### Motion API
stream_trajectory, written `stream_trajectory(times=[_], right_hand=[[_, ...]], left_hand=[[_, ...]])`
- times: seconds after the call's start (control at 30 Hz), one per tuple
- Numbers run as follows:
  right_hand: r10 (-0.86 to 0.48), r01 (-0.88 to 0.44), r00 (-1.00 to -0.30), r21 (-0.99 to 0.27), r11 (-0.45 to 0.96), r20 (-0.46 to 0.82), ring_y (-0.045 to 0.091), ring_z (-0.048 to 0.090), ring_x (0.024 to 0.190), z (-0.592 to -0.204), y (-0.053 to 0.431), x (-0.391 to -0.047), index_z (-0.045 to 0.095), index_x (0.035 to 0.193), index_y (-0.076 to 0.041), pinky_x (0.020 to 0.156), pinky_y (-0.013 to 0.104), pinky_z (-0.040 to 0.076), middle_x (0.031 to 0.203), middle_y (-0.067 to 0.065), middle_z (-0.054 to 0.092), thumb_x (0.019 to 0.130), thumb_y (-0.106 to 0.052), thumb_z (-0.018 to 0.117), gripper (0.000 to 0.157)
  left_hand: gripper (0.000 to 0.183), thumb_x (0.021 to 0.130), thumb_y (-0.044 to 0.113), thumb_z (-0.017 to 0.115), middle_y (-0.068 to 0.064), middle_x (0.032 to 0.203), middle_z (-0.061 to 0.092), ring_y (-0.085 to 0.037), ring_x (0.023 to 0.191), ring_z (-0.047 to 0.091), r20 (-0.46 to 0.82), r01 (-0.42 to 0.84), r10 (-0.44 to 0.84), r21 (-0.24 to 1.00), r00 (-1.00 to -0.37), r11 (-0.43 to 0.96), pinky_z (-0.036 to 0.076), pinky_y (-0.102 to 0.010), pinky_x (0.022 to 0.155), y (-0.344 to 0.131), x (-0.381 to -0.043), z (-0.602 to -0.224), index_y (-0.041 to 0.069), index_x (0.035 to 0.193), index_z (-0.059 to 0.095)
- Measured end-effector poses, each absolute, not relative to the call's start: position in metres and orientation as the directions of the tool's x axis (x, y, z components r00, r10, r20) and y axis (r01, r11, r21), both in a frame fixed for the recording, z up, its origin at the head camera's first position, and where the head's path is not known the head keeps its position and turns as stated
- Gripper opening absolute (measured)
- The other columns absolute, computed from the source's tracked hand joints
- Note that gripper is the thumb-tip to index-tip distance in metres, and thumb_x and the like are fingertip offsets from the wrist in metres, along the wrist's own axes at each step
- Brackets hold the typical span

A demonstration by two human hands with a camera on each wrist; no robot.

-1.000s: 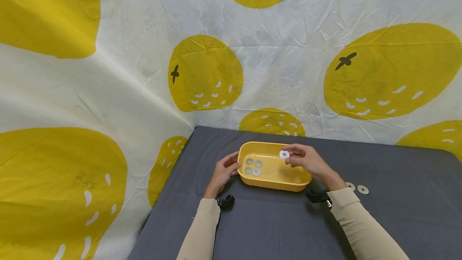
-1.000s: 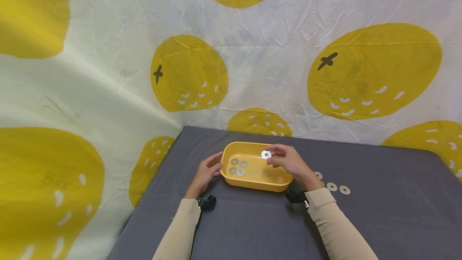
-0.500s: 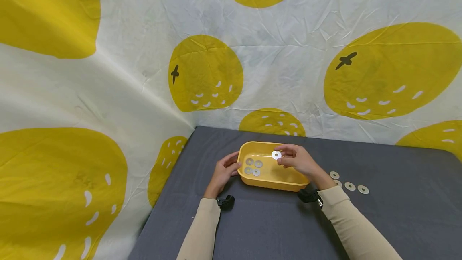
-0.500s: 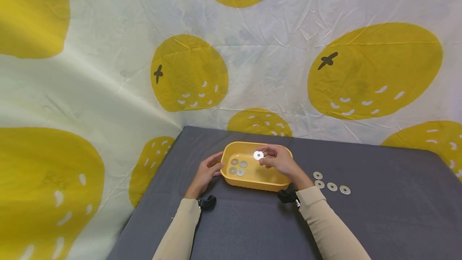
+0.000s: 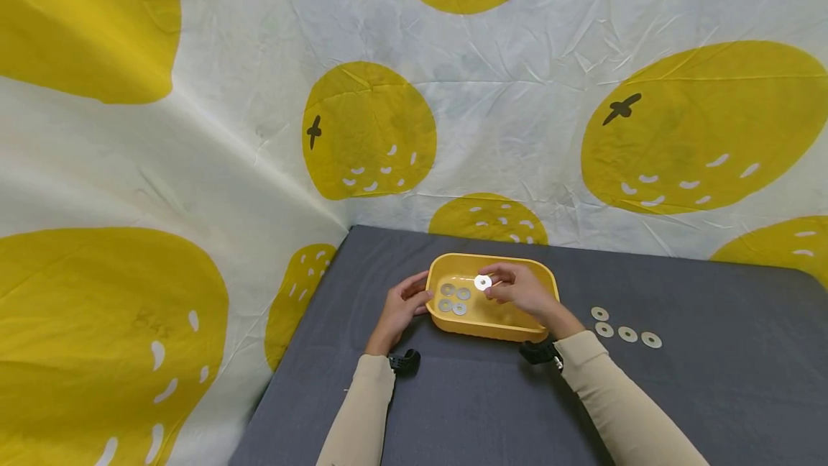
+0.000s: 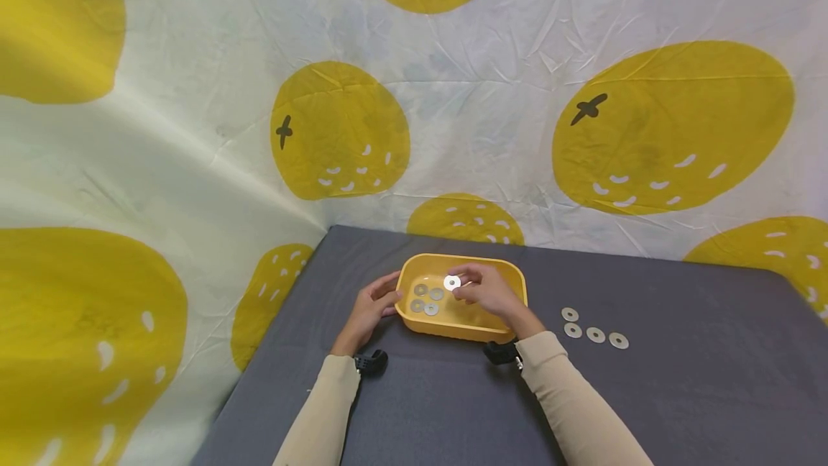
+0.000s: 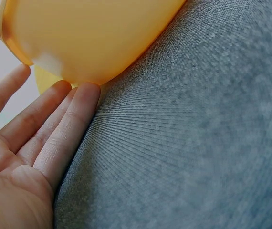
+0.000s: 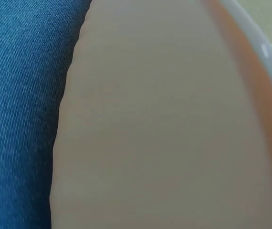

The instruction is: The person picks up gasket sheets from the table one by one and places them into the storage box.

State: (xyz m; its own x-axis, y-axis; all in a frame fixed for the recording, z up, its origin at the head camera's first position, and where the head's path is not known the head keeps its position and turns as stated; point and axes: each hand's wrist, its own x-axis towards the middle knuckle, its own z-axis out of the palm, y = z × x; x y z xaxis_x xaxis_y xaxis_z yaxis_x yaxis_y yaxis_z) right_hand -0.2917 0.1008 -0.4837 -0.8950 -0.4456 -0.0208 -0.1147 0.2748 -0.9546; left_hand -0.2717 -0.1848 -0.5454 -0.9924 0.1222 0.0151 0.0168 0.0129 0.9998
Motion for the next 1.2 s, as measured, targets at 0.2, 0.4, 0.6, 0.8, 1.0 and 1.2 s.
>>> stream_trajectory(times=[0.2,0.4,0.6,0.8,1.0,1.2], right_hand=[[-0.444,-0.107,-0.895,-0.952,0.287,-0.034,0.035,0.07,0.097,-0.483,0.093,-0.291,0.058,0.138,0.006,0.082,0.044,0.061,0.112,0.029,0.067,0.094,-0.005,0.07,0.047],[-0.441,-0.126,-0.897,-0.936,0.33,-0.035,0.033,0.07,0.092,-0.486,0.084,-0.294,0.061,0.134,0.006,0.08,0.043,0.06,0.107,0.027,0.068,0.093,-0.001,0.069,0.042],[-0.431,-0.143,-0.901,-0.91,0.388,-0.043,0.023,0.068,0.08,-0.489,0.079,-0.298,0.064,0.128,0.007,0.072,0.034,0.057,0.097,0.02,0.066,0.09,0.002,0.069,0.039],[-0.383,-0.173,-0.923,-0.855,0.488,-0.032,0.015,0.054,0.07,-0.492,0.075,-0.301,0.069,0.121,0.005,0.057,0.024,0.047,0.092,0.014,0.062,0.086,0.002,0.073,0.035],[-0.312,-0.127,-0.947,-0.806,0.578,-0.074,0.015,0.052,0.065,-0.495,0.072,-0.303,0.071,0.119,0.001,0.054,0.024,0.045,0.091,0.011,0.061,0.088,0.001,0.072,0.032],[-0.26,-0.081,-0.96,-0.783,0.617,-0.106,0.016,0.057,0.064,-0.496,0.071,-0.306,0.071,0.121,0.0,0.055,0.026,0.048,0.091,0.012,0.065,0.09,-0.001,0.071,0.031]], left_hand=[[0.05,0.099,0.019,0.069,-0.02,0.14,0.062,-0.032,0.12,0.067,0.016,0.018,0.118,1.0,-0.993,0.013,0.062,-0.035,0.089,-0.185,-0.273,-0.545,0.02,0.147,0.057],[0.05,0.099,0.018,0.069,-0.02,0.14,0.062,-0.035,0.122,0.066,0.017,0.018,0.123,1.0,-0.992,0.008,0.062,-0.035,0.09,-0.186,-0.275,-0.547,0.02,0.147,0.057],[0.049,0.099,0.018,0.069,-0.019,0.14,0.062,-0.037,0.123,0.065,0.015,0.016,0.124,1.0,-0.992,0.003,0.062,-0.035,0.09,-0.187,-0.274,-0.547,0.021,0.146,0.058],[0.049,0.099,0.018,0.069,-0.019,0.141,0.062,-0.038,0.124,0.064,0.017,0.018,0.124,1.0,-0.992,0.007,0.062,-0.036,0.09,-0.187,-0.275,-0.548,0.02,0.147,0.057],[0.049,0.099,0.02,0.069,-0.019,0.141,0.062,-0.036,0.123,0.065,0.023,0.025,0.126,1.0,-0.992,0.014,0.062,-0.035,0.089,-0.187,-0.274,-0.548,0.02,0.147,0.057],[0.049,0.098,0.021,0.07,-0.016,0.139,0.064,-0.032,0.12,0.067,0.029,0.031,0.127,0.999,-0.991,0.012,0.062,-0.034,0.088,-0.186,-0.273,-0.547,0.022,0.146,0.058]])
